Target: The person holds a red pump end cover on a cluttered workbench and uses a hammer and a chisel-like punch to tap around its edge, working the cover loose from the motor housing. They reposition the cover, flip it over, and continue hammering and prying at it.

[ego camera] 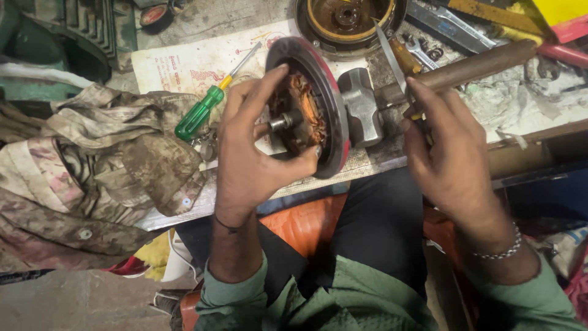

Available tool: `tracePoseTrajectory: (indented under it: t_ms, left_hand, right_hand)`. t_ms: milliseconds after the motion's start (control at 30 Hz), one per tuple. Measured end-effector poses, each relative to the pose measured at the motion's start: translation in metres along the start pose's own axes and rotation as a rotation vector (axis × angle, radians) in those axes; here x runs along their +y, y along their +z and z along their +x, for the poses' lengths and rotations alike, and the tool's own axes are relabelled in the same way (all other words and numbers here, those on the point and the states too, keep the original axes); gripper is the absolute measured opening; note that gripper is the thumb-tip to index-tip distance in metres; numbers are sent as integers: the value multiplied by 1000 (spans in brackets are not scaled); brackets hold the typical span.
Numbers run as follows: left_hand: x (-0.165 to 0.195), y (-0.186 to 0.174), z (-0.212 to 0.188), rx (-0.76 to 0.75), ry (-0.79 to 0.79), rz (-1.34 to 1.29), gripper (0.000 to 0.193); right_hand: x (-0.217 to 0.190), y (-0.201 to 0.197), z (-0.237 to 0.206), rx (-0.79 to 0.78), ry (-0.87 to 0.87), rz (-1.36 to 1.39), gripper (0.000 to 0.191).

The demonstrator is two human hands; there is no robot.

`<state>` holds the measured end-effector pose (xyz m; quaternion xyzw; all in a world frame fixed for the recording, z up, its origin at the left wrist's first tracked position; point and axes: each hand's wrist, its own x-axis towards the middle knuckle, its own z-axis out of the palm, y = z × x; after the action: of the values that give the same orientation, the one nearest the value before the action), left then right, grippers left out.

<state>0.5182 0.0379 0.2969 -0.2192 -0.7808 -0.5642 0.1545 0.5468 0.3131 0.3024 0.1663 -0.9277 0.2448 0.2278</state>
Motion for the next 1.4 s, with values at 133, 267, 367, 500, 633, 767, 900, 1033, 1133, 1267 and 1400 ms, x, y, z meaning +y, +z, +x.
tracePoseTrajectory:
  t_ms: [133,267,367,500,633,767,900,1033,1133,1267,1400]
  left_hand:
    - [3,1,4,8,68,90,81]
    - [5,5,9,-18,16,60,88]
    - [4,8,15,-77,28,-44,88]
    - [-1,11,20,-142,13,-164,95]
    - [-6,21,20,-85,39,-3,99]
    - [-2,33,20,-70,6,58,115]
    - [11,52,24,12,54,214,139]
    - [18,64,30,68,43,433,136]
    - [16,63,35,40,-43,345,123]
    - [14,62,36,49,-40,311,119]
    - [14,65,34,96,57,300,111]
  right_hand:
    - [-7,14,2,73,-7,41,37]
    - [3,34,4,227,-143,99,35]
    - [19,38,1,242,-125,95,38]
    - [33,37,1,205,-140,78,37]
    - [31,32,8,170,-147,64,39]
    - [25,20,11,94,-111,35,40]
    - [23,6,16,-19,-106,8,46]
    - [19,-3,24,-51,-130,-50,43]
    - [11,-5,29,-20,-104,-122,32]
    - [4,-3,33,19,-143,-157,26]
    - [1,-5,33,9,-120,-169,24]
